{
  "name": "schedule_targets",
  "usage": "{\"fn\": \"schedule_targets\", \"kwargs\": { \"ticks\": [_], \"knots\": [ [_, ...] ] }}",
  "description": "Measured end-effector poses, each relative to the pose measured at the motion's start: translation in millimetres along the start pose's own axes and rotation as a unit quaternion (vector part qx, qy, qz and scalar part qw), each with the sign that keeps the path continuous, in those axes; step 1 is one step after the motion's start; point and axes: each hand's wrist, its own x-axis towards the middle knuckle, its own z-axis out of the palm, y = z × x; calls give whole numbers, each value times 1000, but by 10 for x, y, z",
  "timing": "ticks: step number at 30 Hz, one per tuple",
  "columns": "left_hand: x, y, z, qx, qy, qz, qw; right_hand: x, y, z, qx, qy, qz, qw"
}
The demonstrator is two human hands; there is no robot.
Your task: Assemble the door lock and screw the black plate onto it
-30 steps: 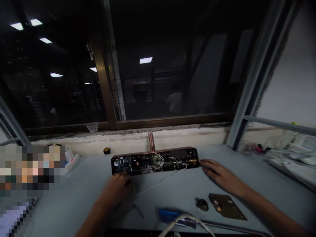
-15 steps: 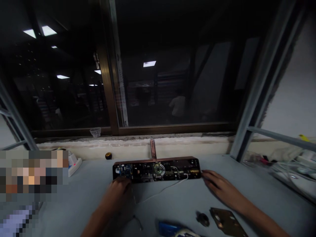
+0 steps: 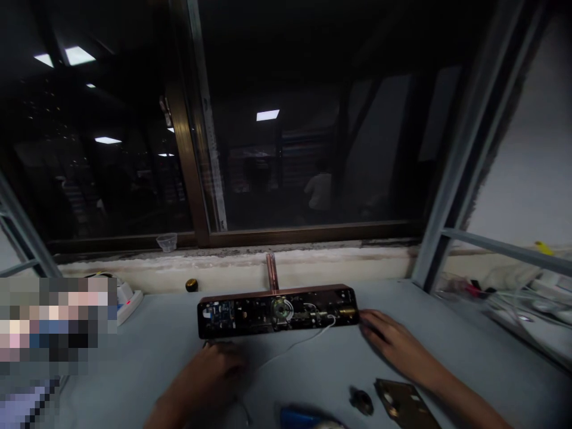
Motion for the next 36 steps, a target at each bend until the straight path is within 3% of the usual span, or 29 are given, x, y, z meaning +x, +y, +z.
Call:
{"fn": "schedule_targets", "kwargs": {
  "ticks": [5,8,17,21,26,30,36],
  "knots": [
    [129,-305,143,74,155,35,985,16,-13,-8,-13,3,6,1000],
    [212,-450,171,90,206,32,974,21,-44,-31,-10,7,-2,1000],
    [280,-464,217,94,199,-2,975,23,-95,-68,-29,-10,-2,1000],
    [289,-499,260,83,239,-23,967,23,-74,-52,-30,-11,-4,999],
    [291,-491,249,85,268,7,960,10,-23,-7,-32,11,-8,999],
    [298,-455,210,57,241,13,969,7,-7,0,-44,8,-5,999],
    [336,-414,119,27,168,-56,984,4,-29,-16,-47,7,-2,999]
  ]
}}
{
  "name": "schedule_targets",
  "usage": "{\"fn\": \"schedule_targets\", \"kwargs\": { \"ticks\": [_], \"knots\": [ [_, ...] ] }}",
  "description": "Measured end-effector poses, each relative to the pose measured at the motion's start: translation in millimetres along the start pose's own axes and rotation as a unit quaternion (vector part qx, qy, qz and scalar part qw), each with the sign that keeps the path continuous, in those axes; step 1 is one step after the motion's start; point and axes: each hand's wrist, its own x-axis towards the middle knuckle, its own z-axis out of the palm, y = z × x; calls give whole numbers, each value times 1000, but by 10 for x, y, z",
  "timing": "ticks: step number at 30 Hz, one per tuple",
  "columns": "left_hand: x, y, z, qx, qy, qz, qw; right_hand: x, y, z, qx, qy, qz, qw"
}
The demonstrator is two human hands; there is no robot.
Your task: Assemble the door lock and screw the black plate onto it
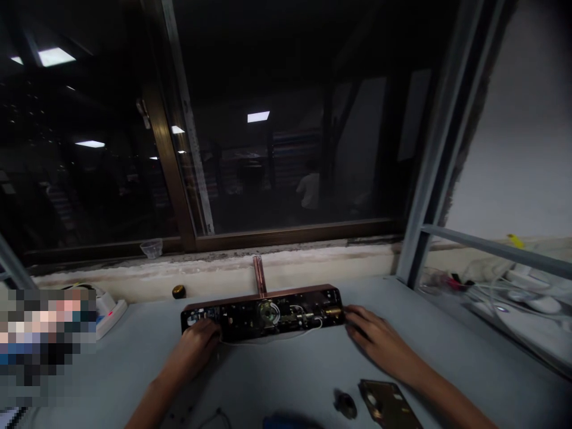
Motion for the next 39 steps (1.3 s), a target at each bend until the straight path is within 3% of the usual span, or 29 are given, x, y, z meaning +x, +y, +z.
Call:
{"fn": "schedule_targets", "kwargs": {
  "ticks": [4,13,22,28,31,36,39],
  "knots": [
    [-4,-11,-27,25,-29,15,999,-1,16,14,-2,-2,-1,1000],
    [-66,-123,89,52,25,55,997,7,8,2,0,-4,3,1000],
    [-9,-74,37,75,-13,53,996,3,-6,-11,16,-13,11,1000],
    [-2,-53,48,134,11,89,987,3,-5,-9,15,-15,9,1000],
    [21,-27,8,124,6,74,989,5,4,5,13,-4,9,1000],
    [53,-9,-78,69,-49,46,995,8,14,9,-3,-8,2,1000],
    [45,-15,-75,47,-39,28,998,11,6,-6,-7,-6,-6,1000]
  ]
}}
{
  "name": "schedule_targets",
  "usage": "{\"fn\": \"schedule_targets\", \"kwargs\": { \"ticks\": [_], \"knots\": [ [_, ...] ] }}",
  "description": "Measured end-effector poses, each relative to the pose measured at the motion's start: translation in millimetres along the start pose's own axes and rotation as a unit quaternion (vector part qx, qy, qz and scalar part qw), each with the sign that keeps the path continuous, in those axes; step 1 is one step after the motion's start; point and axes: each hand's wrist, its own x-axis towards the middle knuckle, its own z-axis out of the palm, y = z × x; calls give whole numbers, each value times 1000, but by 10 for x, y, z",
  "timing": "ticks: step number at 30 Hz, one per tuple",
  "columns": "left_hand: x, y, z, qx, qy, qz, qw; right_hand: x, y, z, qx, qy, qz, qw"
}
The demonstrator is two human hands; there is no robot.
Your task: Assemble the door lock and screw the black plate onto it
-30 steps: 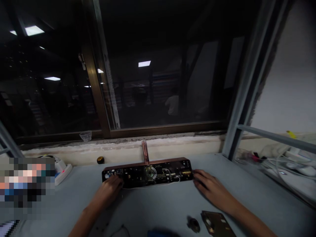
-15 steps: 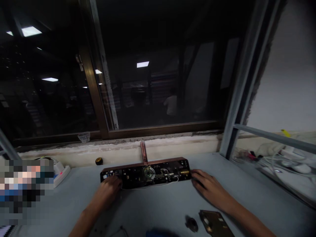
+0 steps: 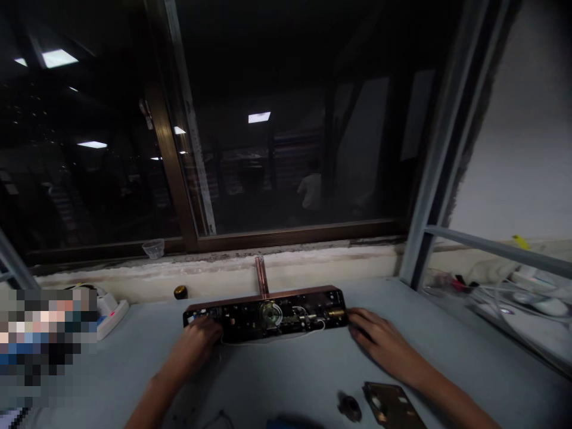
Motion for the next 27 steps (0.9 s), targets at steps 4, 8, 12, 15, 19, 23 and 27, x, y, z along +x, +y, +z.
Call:
{"fn": "schedule_targets", "kwargs": {
  "ticks": [4,8,12,15,19,23,27],
  "knots": [
    [-6,8,37,17,49,2,999,1,-7,-9,6,1,2,1000],
    [-13,52,47,71,94,13,993,-1,2,4,12,3,4,1000],
    [-27,78,27,155,171,11,973,-1,-4,2,11,0,1,1000],
    [-17,1,33,161,196,-24,967,-1,-31,-21,8,-2,7,1000],
    [13,-149,96,84,153,-43,984,10,-59,-56,38,0,23,999],
    [24,-174,133,47,141,-38,988,55,-55,-28,123,22,61,990],
    [25,-93,100,39,142,-61,987,102,-60,66,229,30,83,970]
  ]
}}
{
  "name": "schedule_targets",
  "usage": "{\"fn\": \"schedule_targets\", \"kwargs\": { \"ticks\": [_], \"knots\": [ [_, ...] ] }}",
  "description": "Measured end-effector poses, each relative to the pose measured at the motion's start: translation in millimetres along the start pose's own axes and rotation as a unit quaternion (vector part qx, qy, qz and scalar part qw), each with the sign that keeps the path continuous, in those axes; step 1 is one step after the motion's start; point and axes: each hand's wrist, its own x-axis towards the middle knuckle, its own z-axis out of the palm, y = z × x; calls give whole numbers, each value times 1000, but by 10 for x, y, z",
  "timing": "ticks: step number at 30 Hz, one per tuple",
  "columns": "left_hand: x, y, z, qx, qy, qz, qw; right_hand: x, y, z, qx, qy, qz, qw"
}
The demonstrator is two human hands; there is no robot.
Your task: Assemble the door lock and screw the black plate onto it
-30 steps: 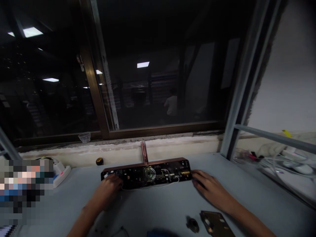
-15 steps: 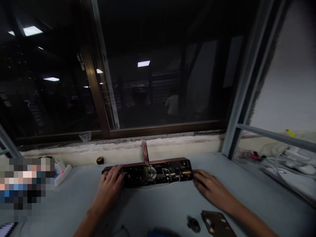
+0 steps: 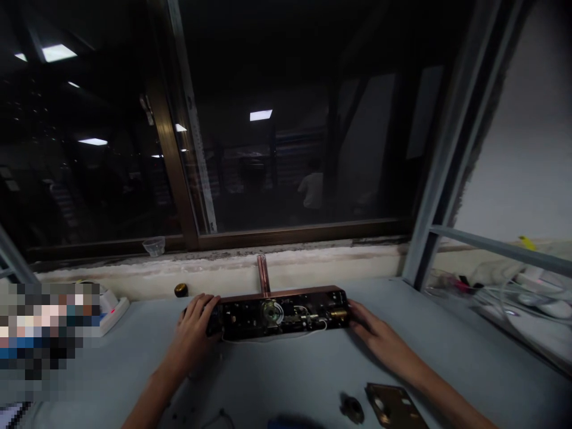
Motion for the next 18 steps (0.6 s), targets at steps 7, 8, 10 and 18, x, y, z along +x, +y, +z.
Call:
{"fn": "schedule_targets", "kwargs": {
  "ticks": [7,8,10,18],
  "knots": [
    [62,180,-170,15,-62,-93,994,24,53,69,104,-8,27,994],
    [73,194,-189,19,-71,-102,992,25,59,70,106,-6,27,994],
    [87,201,-209,27,-85,-108,990,29,64,72,104,-5,29,994],
    [67,112,-163,25,-77,-80,993,33,27,56,84,-3,13,996]
  ]
}}
